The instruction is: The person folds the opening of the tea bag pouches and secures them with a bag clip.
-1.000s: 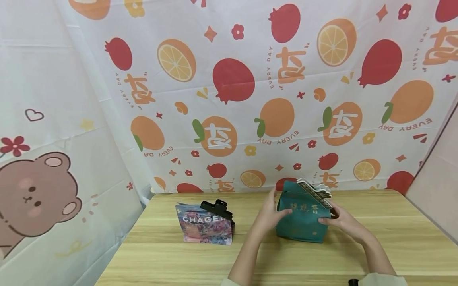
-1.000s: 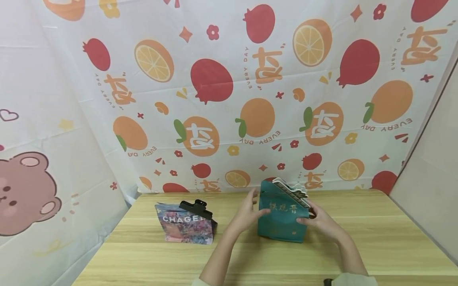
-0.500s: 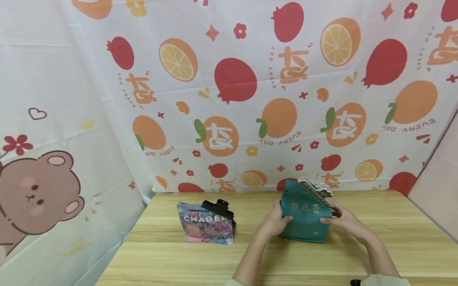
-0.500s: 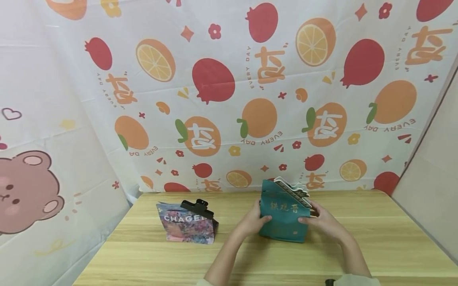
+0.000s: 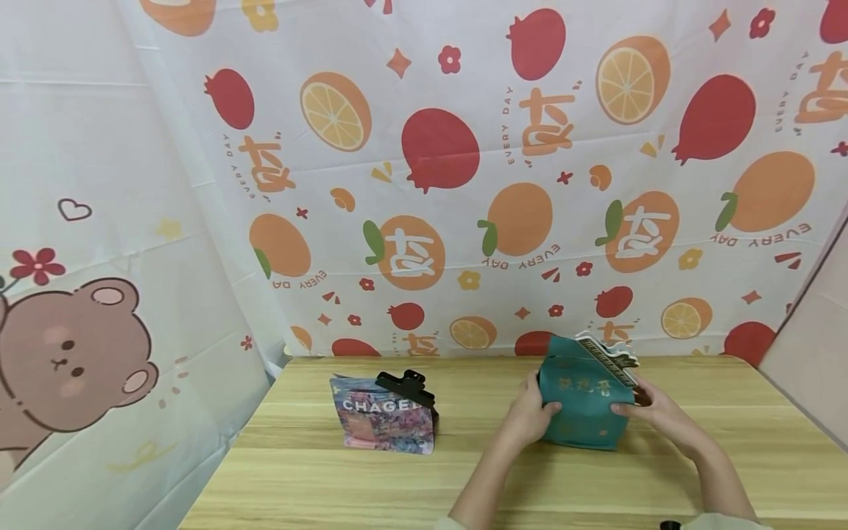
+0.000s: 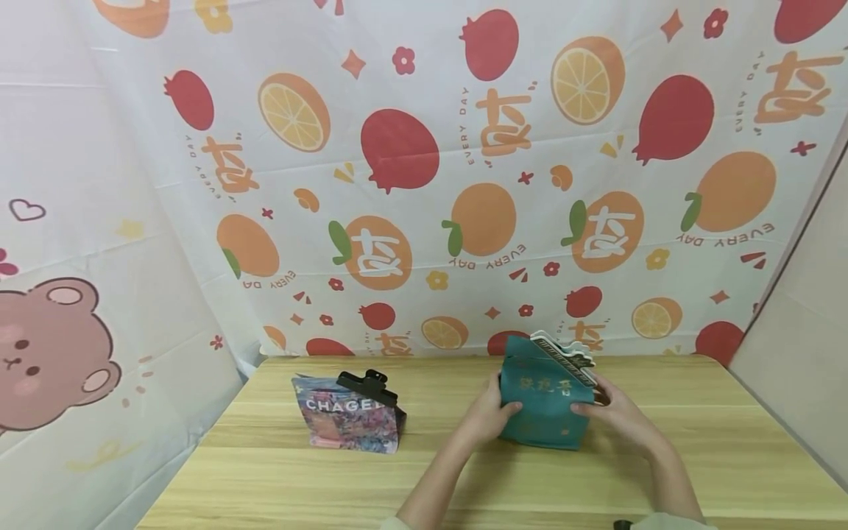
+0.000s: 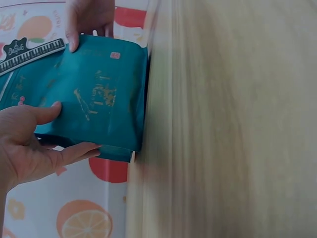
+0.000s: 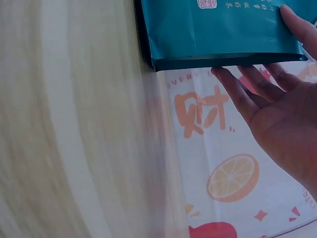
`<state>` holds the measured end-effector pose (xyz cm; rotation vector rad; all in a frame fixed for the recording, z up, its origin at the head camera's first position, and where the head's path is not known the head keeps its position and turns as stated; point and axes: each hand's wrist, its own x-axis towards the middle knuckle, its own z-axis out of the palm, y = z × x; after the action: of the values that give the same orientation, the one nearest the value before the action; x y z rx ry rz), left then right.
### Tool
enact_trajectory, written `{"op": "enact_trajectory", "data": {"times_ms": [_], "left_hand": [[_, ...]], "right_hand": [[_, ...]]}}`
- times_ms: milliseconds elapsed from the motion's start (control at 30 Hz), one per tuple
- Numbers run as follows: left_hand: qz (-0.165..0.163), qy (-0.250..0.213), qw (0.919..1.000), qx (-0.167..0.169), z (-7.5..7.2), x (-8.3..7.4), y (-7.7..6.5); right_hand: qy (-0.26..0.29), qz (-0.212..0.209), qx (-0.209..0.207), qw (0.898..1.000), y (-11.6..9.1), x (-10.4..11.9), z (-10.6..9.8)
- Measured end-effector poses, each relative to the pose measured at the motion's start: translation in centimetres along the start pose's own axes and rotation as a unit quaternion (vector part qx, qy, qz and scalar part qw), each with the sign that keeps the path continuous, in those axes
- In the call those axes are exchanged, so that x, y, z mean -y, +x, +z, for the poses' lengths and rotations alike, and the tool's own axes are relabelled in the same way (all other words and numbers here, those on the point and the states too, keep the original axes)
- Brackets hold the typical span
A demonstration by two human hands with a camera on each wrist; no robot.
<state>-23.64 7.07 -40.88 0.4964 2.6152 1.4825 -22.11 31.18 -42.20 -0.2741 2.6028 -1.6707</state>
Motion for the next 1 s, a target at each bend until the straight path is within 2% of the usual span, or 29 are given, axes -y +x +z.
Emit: {"op": "enact_trajectory", "data": {"times_ms": [400, 567, 733, 833, 900, 967, 1000], "left_hand": [[-0.009, -0.007, 0.9999, -0.01, 0.9, -0.4, 0.2], [-0.01, -0.001, 0.9999, -0.007, 0.6, 0.0, 0.3], [-0.003, 0.027, 0.9996, -0.004, -0.4, 0.2, 0.1], [0.002, 0.055, 0.9985, -0.008, -1.7, 0.1, -0.3], [0.015, 0.076, 0.9968, -0.02, -2.7, -0.1, -0.6], [0.037, 0.093, 0.9944, -0.036, -3.9, -0.4, -1.0], [0.052, 0.103, 0.9922, -0.048, -4.5, -0.6, -1.3]], "right_hand": [[0.008, -0.001, -0.008, 1.0, -0.2, -0.6, -0.8], [-0.001, 0.005, -0.002, 1.0, -0.1, -0.5, -0.8], [-0.051, -0.007, -0.028, 0.998, -0.2, 0.1, -0.9], [-0.078, -0.034, -0.075, 0.994, -0.9, 1.3, -1.4], [-0.085, -0.063, -0.133, 0.985, -1.5, 2.5, -1.9], [-0.077, -0.105, -0.221, 0.966, -2.1, 3.9, -2.2], [-0.071, -0.133, -0.268, 0.951, -2.4, 4.7, -2.2]]}}
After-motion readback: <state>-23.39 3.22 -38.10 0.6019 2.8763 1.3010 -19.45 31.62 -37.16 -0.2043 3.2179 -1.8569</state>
